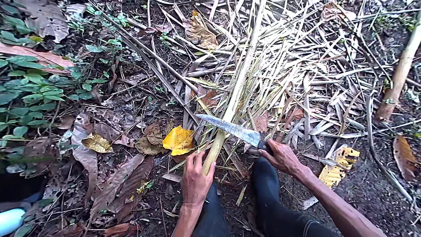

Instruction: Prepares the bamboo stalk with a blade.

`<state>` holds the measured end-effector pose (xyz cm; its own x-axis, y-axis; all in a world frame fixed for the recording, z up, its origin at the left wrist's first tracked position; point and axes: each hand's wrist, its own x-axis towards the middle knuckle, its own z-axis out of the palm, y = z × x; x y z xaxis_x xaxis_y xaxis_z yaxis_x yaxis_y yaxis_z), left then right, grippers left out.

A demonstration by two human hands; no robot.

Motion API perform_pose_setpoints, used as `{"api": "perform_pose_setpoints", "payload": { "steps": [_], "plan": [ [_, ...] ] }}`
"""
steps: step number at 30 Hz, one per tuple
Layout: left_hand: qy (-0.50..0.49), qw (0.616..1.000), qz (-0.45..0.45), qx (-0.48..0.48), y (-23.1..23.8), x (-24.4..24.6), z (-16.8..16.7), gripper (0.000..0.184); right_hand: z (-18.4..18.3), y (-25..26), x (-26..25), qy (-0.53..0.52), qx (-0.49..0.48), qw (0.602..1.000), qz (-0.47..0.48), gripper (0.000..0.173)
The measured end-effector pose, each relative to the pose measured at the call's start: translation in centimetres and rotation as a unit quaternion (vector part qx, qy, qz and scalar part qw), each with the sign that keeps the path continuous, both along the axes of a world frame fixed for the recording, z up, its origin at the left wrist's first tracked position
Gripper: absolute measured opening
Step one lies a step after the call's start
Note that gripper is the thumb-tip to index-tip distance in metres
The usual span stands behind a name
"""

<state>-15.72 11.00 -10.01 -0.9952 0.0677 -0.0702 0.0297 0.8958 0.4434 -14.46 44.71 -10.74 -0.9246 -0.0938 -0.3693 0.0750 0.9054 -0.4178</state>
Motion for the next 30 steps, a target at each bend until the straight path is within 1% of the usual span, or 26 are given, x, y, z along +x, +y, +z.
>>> {"api": "perform_pose_setpoints", "payload": {
  "steps": [3,5,7,8,10,12,14,16,17,19,21,25,27,30],
  "plan": [
    [0.065,0.998,0.009,-0.005,-2.5,-0.1,2.6,0.045,-0.1,-0.2,0.1,-0.007,-0.008,1.0,0.001,0.063],
    [0.061,0.997,0.008,0.037,-2.2,-0.5,3.4,0.04,0.1,-0.4,0.0,-0.02,-0.006,1.0,-0.005,0.062],
    [-0.019,0.995,-0.013,0.094,-0.7,-0.8,2.2,0.041,0.5,-0.5,-0.3,-0.035,-0.005,0.999,-0.013,0.061],
    [-0.074,0.992,-0.023,0.095,0.2,-1.0,1.1,0.046,0.7,-0.5,-0.4,-0.047,-0.004,0.999,-0.015,0.061],
    [-0.143,0.988,-0.038,0.05,1.7,-1.6,-1.2,0.055,0.9,-0.5,-0.4,-0.066,-0.003,0.998,-0.015,0.062],
    [-0.184,0.982,-0.036,0.012,2.6,-2.2,-2.7,0.057,0.8,-0.3,-0.3,-0.08,-0.002,0.997,-0.008,0.062],
    [-0.254,0.967,-0.015,0.003,3.6,-2.9,-3.0,0.06,0.7,-0.1,-0.4,-0.096,0.0,0.995,0.0,0.063],
    [-0.318,0.948,0.005,0.025,3.5,-3.7,-3.2,0.058,0.4,0.1,-0.7,-0.109,-0.001,0.994,0.007,0.065],
    [-0.341,0.939,0.0,0.043,3.1,-4.2,-3.4,0.059,0.3,0.1,-0.9,-0.108,0.002,0.994,0.009,0.064],
    [-0.354,0.932,-0.017,0.076,2.2,-4.3,-3.5,0.06,0.5,-0.1,-1.1,-0.094,0.018,0.995,0.012,0.064],
    [-0.356,0.929,-0.022,0.098,1.7,-2.9,-2.6,0.055,1.1,-0.5,-0.1,-0.08,0.033,0.996,0.023,0.064],
    [-0.377,0.916,-0.01,0.134,-0.6,0.9,0.8,0.052,2.4,-2.3,2.9,-0.067,0.012,0.996,0.059,0.063],
    [-0.37,0.918,-0.002,0.143,-1.9,2.9,1.5,0.049,2.4,-3.0,4.3,-0.016,0.006,0.995,0.099,0.064],
    [-0.377,0.915,-0.001,0.145,-2.9,4.9,2.1,0.049,2.3,-3.4,5.8,0.04,0.025,0.988,0.145,0.063]
  ]
}}
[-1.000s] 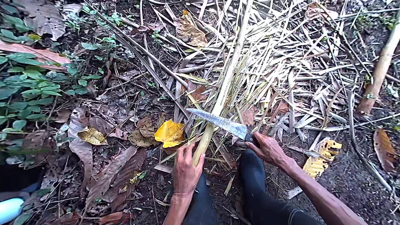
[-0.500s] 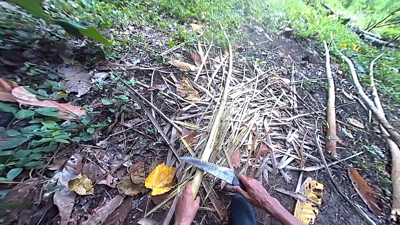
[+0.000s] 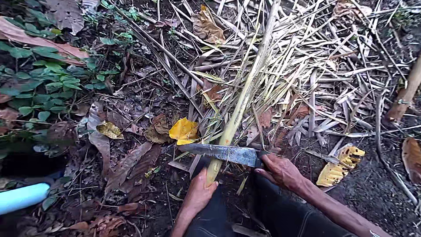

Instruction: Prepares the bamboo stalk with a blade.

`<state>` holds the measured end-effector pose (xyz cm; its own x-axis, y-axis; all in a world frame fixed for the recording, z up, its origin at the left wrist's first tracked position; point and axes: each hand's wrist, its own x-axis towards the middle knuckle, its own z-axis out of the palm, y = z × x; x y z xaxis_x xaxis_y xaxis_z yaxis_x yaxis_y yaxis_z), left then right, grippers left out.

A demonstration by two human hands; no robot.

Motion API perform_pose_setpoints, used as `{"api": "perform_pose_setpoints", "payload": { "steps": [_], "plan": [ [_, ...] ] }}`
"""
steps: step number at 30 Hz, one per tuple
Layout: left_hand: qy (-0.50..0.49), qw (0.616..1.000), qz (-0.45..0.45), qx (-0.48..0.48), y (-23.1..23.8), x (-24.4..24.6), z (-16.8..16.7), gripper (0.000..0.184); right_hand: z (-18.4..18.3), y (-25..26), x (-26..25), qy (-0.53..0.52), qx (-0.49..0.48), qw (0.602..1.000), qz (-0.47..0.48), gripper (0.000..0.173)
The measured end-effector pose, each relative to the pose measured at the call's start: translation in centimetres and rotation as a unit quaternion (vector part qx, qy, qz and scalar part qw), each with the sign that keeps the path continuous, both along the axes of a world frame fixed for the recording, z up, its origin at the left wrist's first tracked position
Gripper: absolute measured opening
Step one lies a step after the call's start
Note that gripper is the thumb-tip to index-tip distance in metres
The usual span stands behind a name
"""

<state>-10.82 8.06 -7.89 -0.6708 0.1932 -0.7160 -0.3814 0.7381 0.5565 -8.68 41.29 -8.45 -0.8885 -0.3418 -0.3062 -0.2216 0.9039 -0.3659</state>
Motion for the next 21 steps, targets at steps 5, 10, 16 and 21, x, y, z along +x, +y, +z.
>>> {"api": "perform_pose_setpoints", "payload": {
  "steps": [5,10,16,21],
  "plan": [
    [-0.035,0.999,0.008,0.004,-0.1,0.2,-0.2,0.047,0.8,3.2,-2.1,-0.042,0.049,0.991,-0.118,0.068],
    [-0.037,0.999,0.012,0.004,0.1,0.1,-0.6,0.044,1.2,2.5,-1.2,-0.083,0.036,0.994,-0.061,0.068],
    [-0.034,0.999,0.018,0.002,0.4,0.1,-0.5,0.043,1.1,3.2,-3.4,-0.086,0.071,0.991,-0.077,0.063],
    [-0.042,0.999,0.019,0.0,0.4,0.0,-0.6,0.043,1.7,4.2,-4.7,-0.082,0.095,0.989,-0.082,0.067]
  ]
}}
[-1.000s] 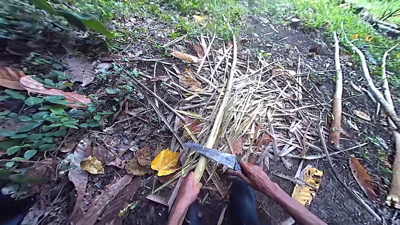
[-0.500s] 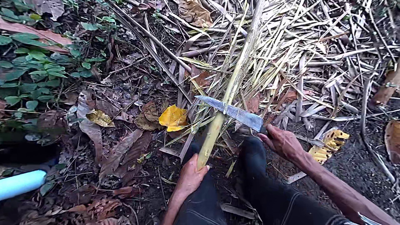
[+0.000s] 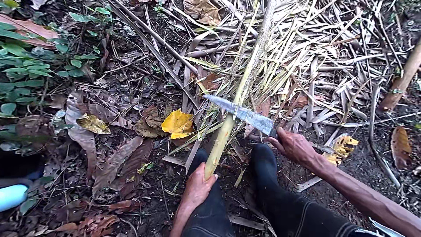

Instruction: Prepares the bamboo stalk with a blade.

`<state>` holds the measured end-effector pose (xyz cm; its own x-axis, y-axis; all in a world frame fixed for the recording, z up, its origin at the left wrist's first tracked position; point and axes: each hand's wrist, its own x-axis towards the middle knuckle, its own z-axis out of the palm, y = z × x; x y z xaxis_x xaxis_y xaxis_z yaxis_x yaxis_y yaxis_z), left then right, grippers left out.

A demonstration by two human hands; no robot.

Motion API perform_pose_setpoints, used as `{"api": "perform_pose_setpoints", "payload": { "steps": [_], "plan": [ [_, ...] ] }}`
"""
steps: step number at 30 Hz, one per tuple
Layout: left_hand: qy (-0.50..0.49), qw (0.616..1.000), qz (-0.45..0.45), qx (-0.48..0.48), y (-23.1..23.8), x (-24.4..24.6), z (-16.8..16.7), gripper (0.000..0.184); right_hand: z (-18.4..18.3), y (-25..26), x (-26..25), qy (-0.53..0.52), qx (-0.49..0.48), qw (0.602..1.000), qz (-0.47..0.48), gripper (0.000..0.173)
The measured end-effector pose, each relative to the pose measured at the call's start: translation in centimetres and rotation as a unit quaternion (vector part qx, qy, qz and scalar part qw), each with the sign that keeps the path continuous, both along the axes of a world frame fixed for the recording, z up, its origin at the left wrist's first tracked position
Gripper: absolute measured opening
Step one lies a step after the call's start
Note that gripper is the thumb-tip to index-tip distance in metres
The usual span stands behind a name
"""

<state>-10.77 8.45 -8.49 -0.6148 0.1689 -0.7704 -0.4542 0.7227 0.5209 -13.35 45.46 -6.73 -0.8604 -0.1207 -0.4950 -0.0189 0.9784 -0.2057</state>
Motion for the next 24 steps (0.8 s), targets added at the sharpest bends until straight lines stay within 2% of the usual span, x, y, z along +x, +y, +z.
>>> {"api": "perform_pose_setpoints", "payload": {
  "steps": [3,7,10,12,14,16,18,20,22,24],
  "plan": [
    [0.004,1.0,0.004,0.002,0.0,0.1,-0.1,0.043,-0.2,-1.2,1.1,-0.009,-0.02,0.995,0.096,0.07],
    [0.001,1.0,-0.006,-0.01,0.2,-0.1,0.0,0.044,-1.9,2.4,-3.1,0.024,0.001,1.0,0.02,0.058],
    [0.007,1.0,-0.007,-0.018,0.2,-0.2,-0.2,0.044,-1.5,2.1,-2.9,0.033,0.01,0.999,0.018,0.061],
    [0.008,1.0,-0.005,-0.017,0.4,-0.2,-0.4,0.044,-0.8,0.8,-1.5,0.014,-0.004,0.998,0.058,0.066],
    [0.01,1.0,-0.005,-0.016,0.3,-0.2,-0.3,0.045,-1.3,-0.5,0.2,0.016,-0.035,0.99,0.136,0.069],
    [0.016,1.0,-0.002,-0.017,0.4,-0.2,-0.2,0.049,-1.9,-0.7,-0.5,0.017,-0.052,0.985,0.166,0.066],
    [0.012,1.0,-0.003,-0.021,0.3,-0.1,-0.2,0.047,-2.9,1.5,-3.2,0.029,-0.055,0.997,0.055,0.056],
    [0.012,1.0,-0.005,-0.024,0.3,-0.1,-0.2,0.045,-4.6,5.3,-6.5,0.074,-0.027,0.995,-0.064,0.059],
    [0.011,1.0,-0.008,-0.025,0.4,-0.3,-0.2,0.045,-4.7,6.9,-7.6,0.103,-0.025,0.99,-0.091,0.065],
    [0.007,1.0,-0.01,-0.027,0.4,-0.2,-0.2,0.045,-3.3,5.9,-6.8,0.096,-0.028,0.993,-0.063,0.06]
  ]
}}
